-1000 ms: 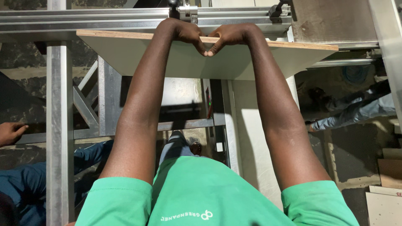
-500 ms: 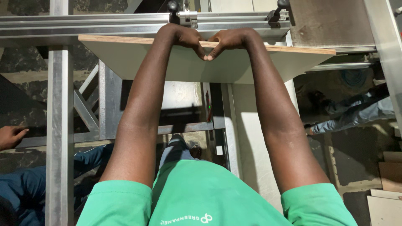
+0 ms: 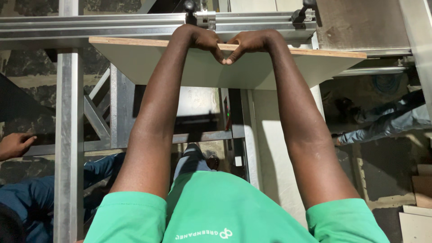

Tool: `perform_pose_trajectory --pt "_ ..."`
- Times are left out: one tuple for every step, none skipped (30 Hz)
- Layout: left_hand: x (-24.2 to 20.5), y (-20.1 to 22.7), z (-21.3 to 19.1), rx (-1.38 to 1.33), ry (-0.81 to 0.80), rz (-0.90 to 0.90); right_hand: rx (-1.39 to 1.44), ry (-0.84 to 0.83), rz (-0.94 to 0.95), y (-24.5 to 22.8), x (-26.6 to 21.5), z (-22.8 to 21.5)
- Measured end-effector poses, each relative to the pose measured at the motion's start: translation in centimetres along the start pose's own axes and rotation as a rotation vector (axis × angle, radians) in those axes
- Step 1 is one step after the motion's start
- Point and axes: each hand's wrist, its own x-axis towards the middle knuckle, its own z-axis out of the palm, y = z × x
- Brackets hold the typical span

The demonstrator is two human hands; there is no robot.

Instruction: The person feeds white rectangular panels into a panel saw machine, aligns them against a fence, and pushes them through to cut. The person then removes the cut pieces and stacks them on the floor.

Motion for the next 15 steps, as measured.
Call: perform_pose_trajectory --pt "0.0 0.0 0.0 -0.003 -0.005 -0.003 -0.007 -0.001 -0.003 0.0 0.0 0.0" --pt "-0.1 0.0 0.0 0.003 -0.005 0.0 -0.014 -0.002 -0.007 0.0 0.0 0.0" --pt "-0.1 0.1 0.0 0.01 -0.003 0.003 -0.006 -0.002 0.001 0.0 0.0 0.0" --pt "-0.2 0.1 0.0 0.017 0.0 0.006 0.002 -0.003 0.008 0.0 0.0 0.1" --pt "-0.3 0.2 0.0 0.012 -0.003 0.003 0.01 -0.003 0.015 -0.1 -0.1 0.1" --pt "-0.4 0.2 0.0 0.006 -0.006 0.0 0.006 0.012 0.028 -0.1 -0.1 0.1" --pt "-0.4 0.3 0.1 0.0 -0.01 -0.003 0.002 0.027 0.042 -0.2 -0.1 0.1" --pt "-0.5 0.4 0.1 -0.001 -0.003 -0.005 -0.002 0.041 0.055 -0.2 -0.1 0.2" --pt "-0.6 0.4 0.2 -0.002 0.003 -0.006 -0.006 0.038 0.043 -0.1 -0.1 0.2" --pt "-0.6 0.5 0.2 -0.003 0.01 -0.007 -0.01 0.034 0.031 -0.1 0.0 0.2" --pt "-0.7 0.5 0.3 0.013 0.019 -0.011 -0.013 0.029 0.02 0.0 0.1 0.3" --pt "-0.7 0.5 0.2 0.028 0.029 -0.015 -0.026 0.031 0.014 0.2 0.3 0.3" --pt "-0.8 0.5 0.2 0.045 0.037 -0.019 -0.038 0.032 0.008 0.3 0.5 0.2" --pt "-0.8 0.5 0.1 0.044 0.037 -0.009 -0.05 0.033 0.002 0.6 0.6 0.1" --pt "-0.9 0.5 0.1 0.044 0.036 0.002 -0.062 0.035 -0.03 0.9 0.8 0.0"
